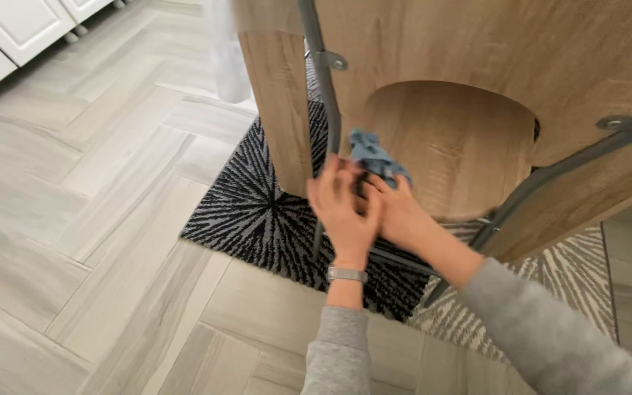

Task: The person wipes the seat, backrest, and metal frame of a wooden chair with a blue cloth, then wipes the tabletop and another chair. The person moves the chair to access different surfaces and continues wiping the frame and seat.

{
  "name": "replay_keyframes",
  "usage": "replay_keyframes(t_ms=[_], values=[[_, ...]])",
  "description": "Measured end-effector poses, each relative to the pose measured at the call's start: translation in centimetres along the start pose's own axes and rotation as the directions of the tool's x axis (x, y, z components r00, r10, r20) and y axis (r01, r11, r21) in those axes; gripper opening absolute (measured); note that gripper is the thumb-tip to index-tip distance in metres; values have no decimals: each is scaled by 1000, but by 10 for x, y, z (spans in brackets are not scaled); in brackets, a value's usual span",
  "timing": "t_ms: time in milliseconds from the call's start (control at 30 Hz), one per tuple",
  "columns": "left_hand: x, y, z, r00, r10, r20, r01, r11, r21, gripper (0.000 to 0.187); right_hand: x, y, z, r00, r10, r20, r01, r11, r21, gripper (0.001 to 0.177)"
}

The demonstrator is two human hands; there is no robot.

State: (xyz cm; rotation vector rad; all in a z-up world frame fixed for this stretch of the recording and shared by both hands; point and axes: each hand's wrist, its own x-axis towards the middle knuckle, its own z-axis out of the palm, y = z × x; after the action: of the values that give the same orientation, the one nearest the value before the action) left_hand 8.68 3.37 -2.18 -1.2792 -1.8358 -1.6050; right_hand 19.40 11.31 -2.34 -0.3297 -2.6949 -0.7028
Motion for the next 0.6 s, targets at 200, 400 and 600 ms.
replay_keyframes(t_ms=[200, 400, 600], values=[[-40, 47, 29, 900, 393, 190, -361, 915, -182, 48, -99, 7, -13, 974, 194, -114, -191, 981, 38, 26], [-59, 90, 43, 813, 508, 284, -439, 855, -275, 59, -182, 18, -40, 958, 280, -68, -285, 954, -96, 30], [-68, 90, 51, 839, 407, 362, -204, 851, -484, 70, -183, 21, -57, 765, 615, -191, -548, 777, 309, 55]])
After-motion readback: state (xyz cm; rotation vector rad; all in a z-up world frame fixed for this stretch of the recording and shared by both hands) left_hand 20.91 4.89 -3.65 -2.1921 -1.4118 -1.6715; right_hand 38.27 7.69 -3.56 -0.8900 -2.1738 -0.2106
